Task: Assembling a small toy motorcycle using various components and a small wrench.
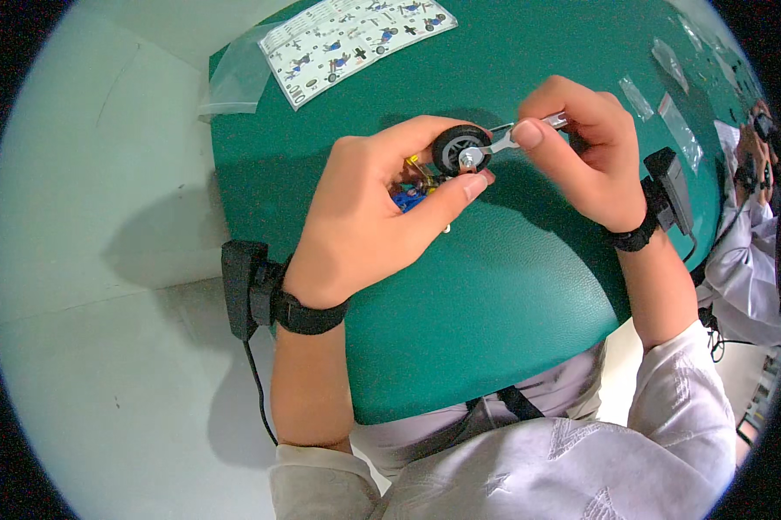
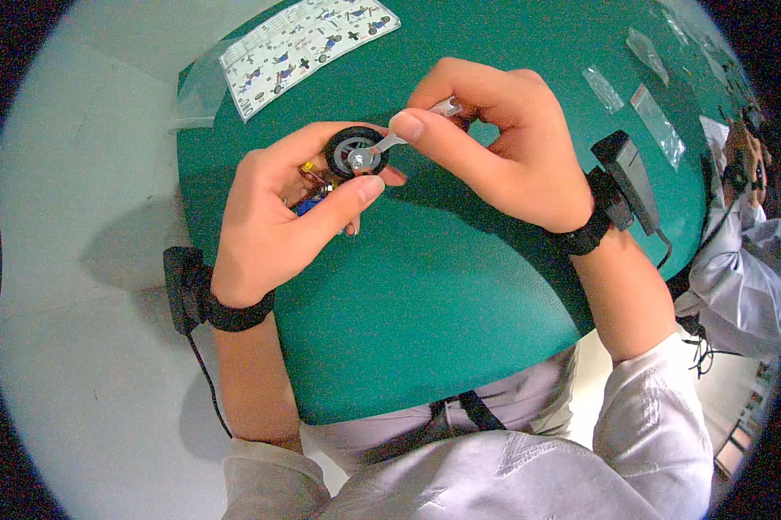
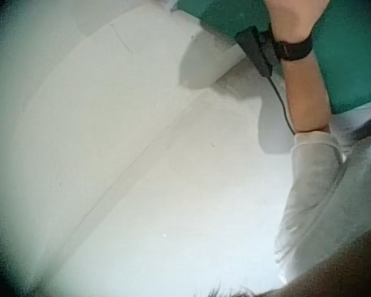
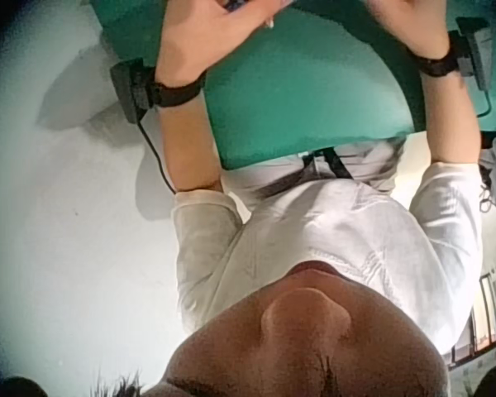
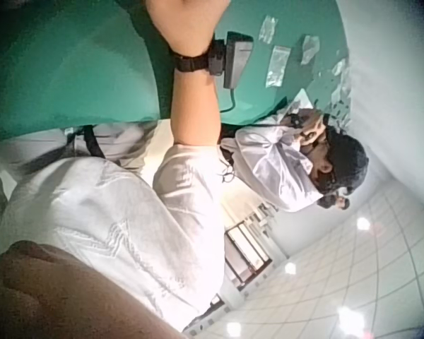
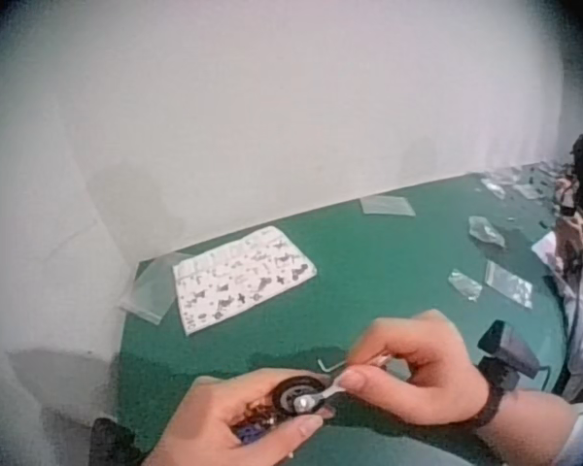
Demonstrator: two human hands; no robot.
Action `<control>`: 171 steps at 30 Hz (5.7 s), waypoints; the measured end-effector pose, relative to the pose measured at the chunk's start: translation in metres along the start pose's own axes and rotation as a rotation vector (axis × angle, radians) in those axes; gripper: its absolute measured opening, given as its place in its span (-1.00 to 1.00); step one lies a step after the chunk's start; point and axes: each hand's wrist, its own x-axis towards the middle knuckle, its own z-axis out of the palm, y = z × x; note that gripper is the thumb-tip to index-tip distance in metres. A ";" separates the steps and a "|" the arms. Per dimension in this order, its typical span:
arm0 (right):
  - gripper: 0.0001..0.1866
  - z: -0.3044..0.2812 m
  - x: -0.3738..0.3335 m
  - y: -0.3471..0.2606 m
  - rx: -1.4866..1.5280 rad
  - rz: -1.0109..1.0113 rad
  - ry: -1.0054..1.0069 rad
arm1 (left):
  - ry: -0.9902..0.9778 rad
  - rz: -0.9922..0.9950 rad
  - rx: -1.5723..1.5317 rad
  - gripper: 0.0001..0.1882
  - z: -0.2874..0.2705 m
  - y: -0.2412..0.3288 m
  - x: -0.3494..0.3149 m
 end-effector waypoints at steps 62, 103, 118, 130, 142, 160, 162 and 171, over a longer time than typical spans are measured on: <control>-0.76 0.007 -0.003 -0.005 0.053 0.089 -0.076 | -0.165 -0.152 -0.190 -0.62 -0.002 0.006 -0.006; -0.71 0.003 -0.004 -0.014 -0.003 0.058 -0.178 | -0.157 -0.106 -0.129 -0.70 0.003 0.010 -0.007; -0.71 0.002 -0.003 -0.018 0.051 0.069 -0.228 | -0.190 -0.150 -0.159 -0.74 0.001 0.012 -0.007; -0.67 0.007 -0.005 -0.018 0.168 0.125 -0.206 | -0.182 -0.166 -0.178 -0.76 0.001 0.010 -0.009; -0.67 0.005 -0.003 -0.019 0.138 0.089 -0.249 | -0.225 -0.136 -0.109 -0.78 0.000 0.014 -0.007; -0.70 0.009 -0.002 -0.022 0.160 0.166 -0.220 | -0.199 -0.139 -0.139 -0.75 -0.001 0.008 -0.009; -0.73 0.008 -0.001 -0.023 0.175 0.209 -0.226 | -0.178 -0.088 -0.174 -0.73 -0.001 0.007 -0.010; -0.70 0.004 -0.003 -0.018 0.196 0.312 -0.165 | -0.156 -0.235 -0.276 -0.69 -0.010 0.014 -0.005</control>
